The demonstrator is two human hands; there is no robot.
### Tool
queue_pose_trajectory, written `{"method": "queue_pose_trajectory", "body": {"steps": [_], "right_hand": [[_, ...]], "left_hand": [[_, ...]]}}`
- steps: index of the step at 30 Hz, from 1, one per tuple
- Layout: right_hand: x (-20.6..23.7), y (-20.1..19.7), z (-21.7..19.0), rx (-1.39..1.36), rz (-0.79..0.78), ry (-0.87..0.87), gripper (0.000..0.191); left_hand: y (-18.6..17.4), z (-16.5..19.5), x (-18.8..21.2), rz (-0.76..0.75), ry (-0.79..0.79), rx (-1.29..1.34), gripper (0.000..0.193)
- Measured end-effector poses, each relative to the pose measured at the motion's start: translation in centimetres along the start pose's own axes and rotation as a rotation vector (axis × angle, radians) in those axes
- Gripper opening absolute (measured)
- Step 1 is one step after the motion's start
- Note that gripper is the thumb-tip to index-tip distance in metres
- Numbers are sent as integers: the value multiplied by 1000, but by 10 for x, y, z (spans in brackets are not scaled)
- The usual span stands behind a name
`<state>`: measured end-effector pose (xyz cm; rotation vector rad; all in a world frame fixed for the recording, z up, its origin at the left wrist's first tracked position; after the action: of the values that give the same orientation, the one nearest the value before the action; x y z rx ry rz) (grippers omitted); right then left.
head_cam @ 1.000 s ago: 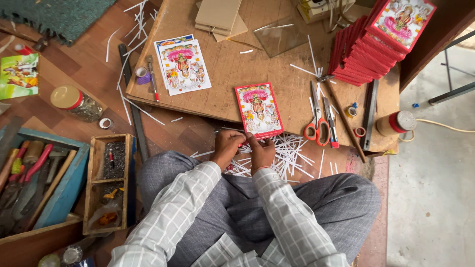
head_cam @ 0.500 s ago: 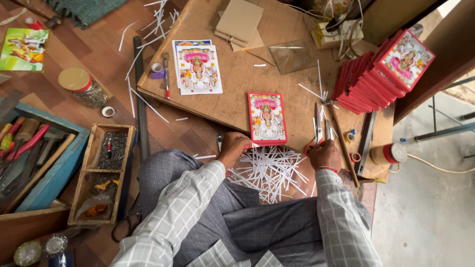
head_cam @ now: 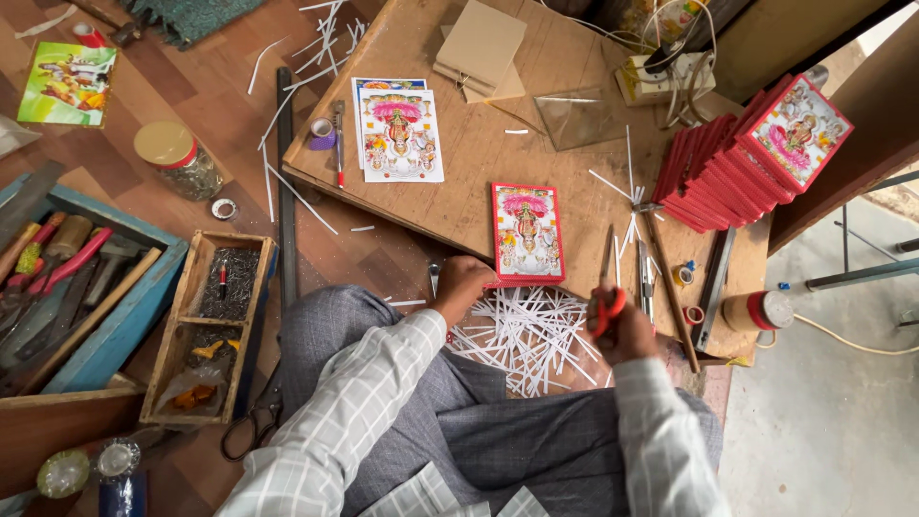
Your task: The person assembles small cards by applying red tape to the edges of printed images, folding the tape over, and trimming excess with scissors. They handle printed images, cardboard pieces, and tape, stacking finished cards on the table.
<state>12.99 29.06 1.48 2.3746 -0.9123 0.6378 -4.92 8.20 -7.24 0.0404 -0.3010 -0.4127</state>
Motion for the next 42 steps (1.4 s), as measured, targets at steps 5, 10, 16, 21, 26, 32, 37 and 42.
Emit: {"method": "queue_pose_trajectory", "body": {"steps": [5, 10, 16, 21, 26, 32, 37, 42], "right_hand": [[83, 36, 87, 181, 136, -8, 39], [136, 72, 137, 265, 23, 119, 54], [120, 92, 124, 370, -88, 56, 58], [105, 93, 115, 393, -84, 35, 41], [99, 87, 120, 342, -64, 25, 37], [94, 77, 128, 304, -29, 42, 35], [95, 76, 130, 298, -20, 29, 39], [95, 77, 129, 325, -24, 5, 46]], "left_hand": [[-4, 11, 4, 42, 84, -49, 23], [-3, 10, 6, 29, 29, -7, 24], [-5, 8, 9, 64, -22, 21, 23], [-3, 4, 6, 65, -67, 123, 18], [-2, -1, 4, 43, -71, 118, 26], [-3, -5, -1, 42, -39, 43, 31], [-4, -8, -4, 45, -75, 55, 28], [-8, 2, 5, 43, -157, 39, 21]]}}
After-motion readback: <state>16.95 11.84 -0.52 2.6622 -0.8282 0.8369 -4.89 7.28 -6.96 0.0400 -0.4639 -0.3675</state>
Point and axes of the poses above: each hand's wrist, its own x-axis away from the middle knuckle, its own y-axis out of the palm, z = x × y, the point moved 9 cm from there along -x, towards the middle knuckle, and after that the axes turned 6 degrees about z, right-handed, at the moved point
